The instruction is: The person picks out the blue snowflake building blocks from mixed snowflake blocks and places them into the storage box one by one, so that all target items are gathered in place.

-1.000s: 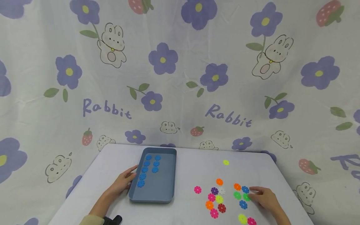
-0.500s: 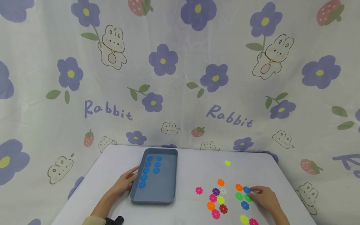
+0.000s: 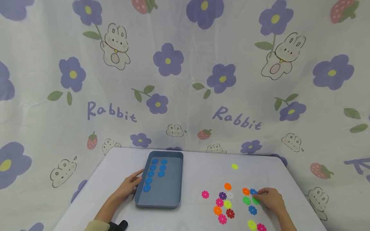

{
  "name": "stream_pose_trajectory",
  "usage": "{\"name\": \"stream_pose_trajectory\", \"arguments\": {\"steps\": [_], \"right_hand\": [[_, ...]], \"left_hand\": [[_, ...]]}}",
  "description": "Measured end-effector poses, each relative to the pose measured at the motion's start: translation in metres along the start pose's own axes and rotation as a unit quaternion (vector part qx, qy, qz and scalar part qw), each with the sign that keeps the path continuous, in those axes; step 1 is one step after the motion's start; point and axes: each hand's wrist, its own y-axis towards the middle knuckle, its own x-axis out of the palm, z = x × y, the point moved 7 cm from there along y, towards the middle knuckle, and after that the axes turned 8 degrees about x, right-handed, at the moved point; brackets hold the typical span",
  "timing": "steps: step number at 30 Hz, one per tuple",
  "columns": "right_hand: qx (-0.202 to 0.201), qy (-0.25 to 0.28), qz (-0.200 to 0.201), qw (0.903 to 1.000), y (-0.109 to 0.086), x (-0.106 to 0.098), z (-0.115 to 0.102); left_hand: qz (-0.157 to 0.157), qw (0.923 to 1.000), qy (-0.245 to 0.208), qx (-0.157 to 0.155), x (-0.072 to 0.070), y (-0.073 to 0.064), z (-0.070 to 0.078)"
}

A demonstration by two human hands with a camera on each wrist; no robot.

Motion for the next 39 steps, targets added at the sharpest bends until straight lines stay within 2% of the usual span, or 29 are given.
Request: {"name": "stream_pose_trajectory", "arguments": {"steps": [8, 14, 19, 28, 35, 39], "right_hand": [[0.008, 0.042, -0.038, 0.9984, 0.004, 0.004, -0.006], [0.008, 0.052, -0.039, 0.9978, 0.005, 0.007, -0.005], [0.009, 0.059, -0.039, 0.9975, 0.005, 0.009, -0.008], [0.005, 0.059, -0.041, 0.9974, 0.008, 0.013, -0.016], [-0.004, 0.024, -0.033, 0.9992, 0.013, 0.017, -0.018], [-0.012, 0.028, -0.023, 0.9993, 0.012, 0.016, -0.022]], "left_hand": [[-0.001, 1.0, 0.004, -0.008, -0.001, 0.001, -0.001], [-0.012, 0.9999, -0.011, -0.003, 0.002, -0.003, -0.004], [-0.007, 0.9999, -0.011, -0.003, 0.002, -0.004, -0.004], [-0.002, 0.9999, -0.015, 0.001, -0.001, -0.001, 0.0], [-0.003, 0.9999, -0.017, 0.0, -0.002, 0.0, -0.001], [-0.004, 1.0, -0.008, 0.002, -0.001, 0.0, -0.001]]}}
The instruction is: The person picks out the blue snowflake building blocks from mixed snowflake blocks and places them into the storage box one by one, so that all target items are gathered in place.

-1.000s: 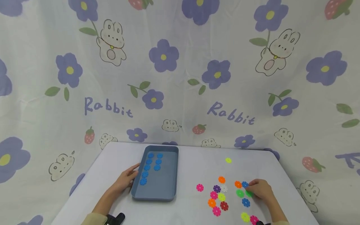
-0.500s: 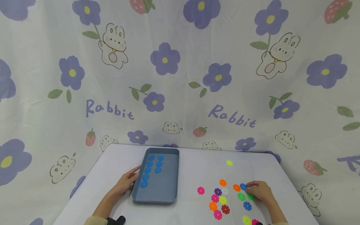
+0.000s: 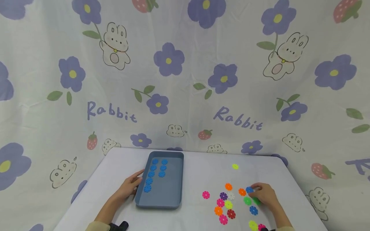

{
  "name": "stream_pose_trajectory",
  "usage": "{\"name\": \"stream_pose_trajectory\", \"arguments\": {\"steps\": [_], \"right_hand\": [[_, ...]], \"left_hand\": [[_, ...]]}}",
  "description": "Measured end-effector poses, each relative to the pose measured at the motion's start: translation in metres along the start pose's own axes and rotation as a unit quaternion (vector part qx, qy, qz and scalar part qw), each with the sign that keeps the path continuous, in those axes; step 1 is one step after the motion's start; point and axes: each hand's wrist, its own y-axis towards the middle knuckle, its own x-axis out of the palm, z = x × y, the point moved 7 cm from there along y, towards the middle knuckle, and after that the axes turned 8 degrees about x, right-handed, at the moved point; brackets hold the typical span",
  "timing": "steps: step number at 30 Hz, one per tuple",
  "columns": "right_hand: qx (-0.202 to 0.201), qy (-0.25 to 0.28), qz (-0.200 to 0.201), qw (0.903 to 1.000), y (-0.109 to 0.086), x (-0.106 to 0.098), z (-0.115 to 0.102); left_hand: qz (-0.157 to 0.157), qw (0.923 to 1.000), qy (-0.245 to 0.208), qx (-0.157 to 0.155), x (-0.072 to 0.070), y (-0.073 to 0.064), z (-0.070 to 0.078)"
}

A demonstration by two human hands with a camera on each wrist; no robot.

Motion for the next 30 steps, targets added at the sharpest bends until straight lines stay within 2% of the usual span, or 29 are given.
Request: {"name": "stream_pose_trajectory", "arguments": {"steps": [6, 12, 17, 30], "right_hand": [[-0.009, 0.049, 0.012, 0.9987, -0.004, 0.0, -0.006], [-0.007, 0.075, 0.001, 0.9971, -0.006, 0.004, -0.016], [-0.008, 0.094, -0.02, 0.9954, -0.007, 0.01, -0.031], [-0.055, 0.114, -0.043, 0.991, -0.022, 0.037, -0.082]], "left_hand": [[0.003, 0.9999, 0.01, -0.009, 0.0, -0.001, -0.002], [0.005, 0.9999, 0.01, -0.012, 0.0, -0.001, 0.0], [0.002, 1.0, 0.004, -0.008, 0.0, 0.0, 0.002], [0.001, 1.0, 0.003, -0.009, 0.0, -0.001, 0.002]]}}
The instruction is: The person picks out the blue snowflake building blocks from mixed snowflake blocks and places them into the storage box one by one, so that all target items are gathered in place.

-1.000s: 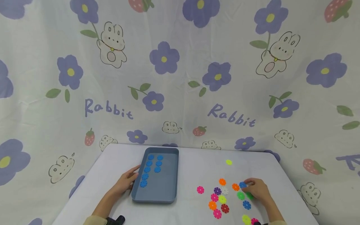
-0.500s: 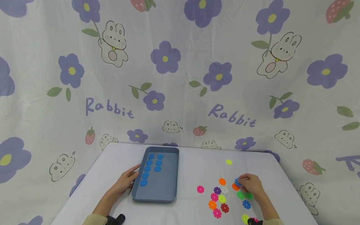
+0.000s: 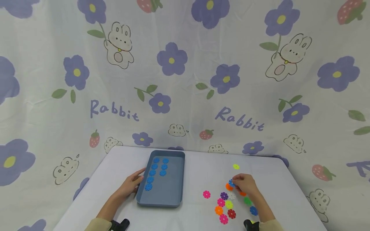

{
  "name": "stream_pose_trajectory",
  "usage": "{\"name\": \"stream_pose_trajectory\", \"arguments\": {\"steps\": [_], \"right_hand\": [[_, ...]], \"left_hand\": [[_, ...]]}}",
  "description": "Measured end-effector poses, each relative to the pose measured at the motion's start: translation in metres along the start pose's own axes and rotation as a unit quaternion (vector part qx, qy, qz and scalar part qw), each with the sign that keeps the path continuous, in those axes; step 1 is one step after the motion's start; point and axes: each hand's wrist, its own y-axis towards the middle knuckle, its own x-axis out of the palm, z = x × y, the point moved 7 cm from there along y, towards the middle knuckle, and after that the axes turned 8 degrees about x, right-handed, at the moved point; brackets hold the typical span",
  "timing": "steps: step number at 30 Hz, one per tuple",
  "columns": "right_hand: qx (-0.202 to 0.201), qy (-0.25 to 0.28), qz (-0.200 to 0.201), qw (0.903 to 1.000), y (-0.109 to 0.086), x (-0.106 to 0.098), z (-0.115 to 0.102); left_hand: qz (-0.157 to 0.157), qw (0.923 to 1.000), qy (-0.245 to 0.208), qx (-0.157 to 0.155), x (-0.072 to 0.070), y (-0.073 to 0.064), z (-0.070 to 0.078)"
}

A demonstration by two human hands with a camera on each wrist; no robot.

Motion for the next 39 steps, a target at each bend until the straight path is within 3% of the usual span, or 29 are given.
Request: {"name": "stream_pose_trajectory", "arguments": {"steps": [6, 20, 31, 39], "right_hand": [[-0.03, 0.003, -0.014, 0.9994, -0.009, 0.021, -0.025], [-0.049, 0.038, -0.066, 0.9959, -0.014, 0.082, -0.073], [-0.093, 0.038, -0.131, 0.9863, -0.02, 0.125, -0.115], [-0.111, 0.031, -0.148, 0.9822, -0.023, 0.151, -0.136]], "left_hand": [[0.003, 1.0, 0.002, -0.004, -0.001, 0.0, -0.001], [0.0, 1.0, -0.001, -0.003, -0.002, 0.002, -0.002], [0.0, 1.0, -0.01, -0.001, -0.002, 0.003, -0.005], [0.001, 0.9999, -0.012, 0.001, -0.002, 0.003, -0.006]]}}
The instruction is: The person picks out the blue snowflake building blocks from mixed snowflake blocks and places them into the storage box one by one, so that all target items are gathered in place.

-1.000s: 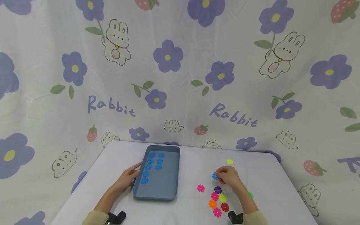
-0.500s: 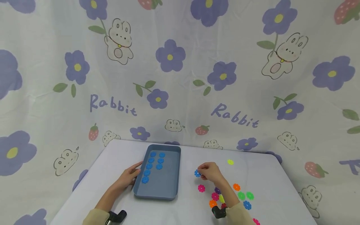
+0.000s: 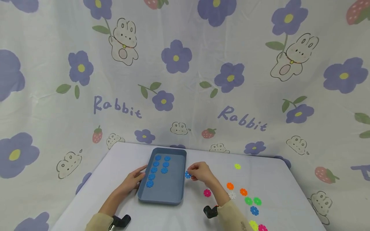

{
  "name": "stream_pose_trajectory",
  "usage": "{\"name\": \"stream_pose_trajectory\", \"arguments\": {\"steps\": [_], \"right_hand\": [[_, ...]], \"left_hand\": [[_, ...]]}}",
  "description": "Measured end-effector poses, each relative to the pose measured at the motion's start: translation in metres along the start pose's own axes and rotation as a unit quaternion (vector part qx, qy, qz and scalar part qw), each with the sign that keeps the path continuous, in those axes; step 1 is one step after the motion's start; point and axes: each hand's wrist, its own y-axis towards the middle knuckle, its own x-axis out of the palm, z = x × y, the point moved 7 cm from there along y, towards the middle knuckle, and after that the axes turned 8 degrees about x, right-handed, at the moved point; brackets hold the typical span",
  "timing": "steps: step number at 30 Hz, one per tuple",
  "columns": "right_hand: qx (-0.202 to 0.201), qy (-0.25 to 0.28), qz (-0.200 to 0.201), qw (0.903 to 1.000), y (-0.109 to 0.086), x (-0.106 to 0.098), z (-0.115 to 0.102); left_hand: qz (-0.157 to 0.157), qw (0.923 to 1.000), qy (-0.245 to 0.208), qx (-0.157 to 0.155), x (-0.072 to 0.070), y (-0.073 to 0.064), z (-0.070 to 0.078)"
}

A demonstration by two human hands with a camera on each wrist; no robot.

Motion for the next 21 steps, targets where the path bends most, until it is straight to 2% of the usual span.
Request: {"name": "stream_pose_trajectory", "arguments": {"steps": [11, 21], "right_hand": [[-0.015, 0.011, -0.026, 0.9995, 0.013, 0.029, -0.014], [-0.005, 0.008, -0.045, 0.999, 0.028, 0.052, -0.023]], "left_hand": [[-0.001, 0.9999, -0.008, 0.009, 0.002, -0.002, 0.005], [0.003, 0.9999, -0.01, 0.002, 0.002, -0.004, 0.007]]}}
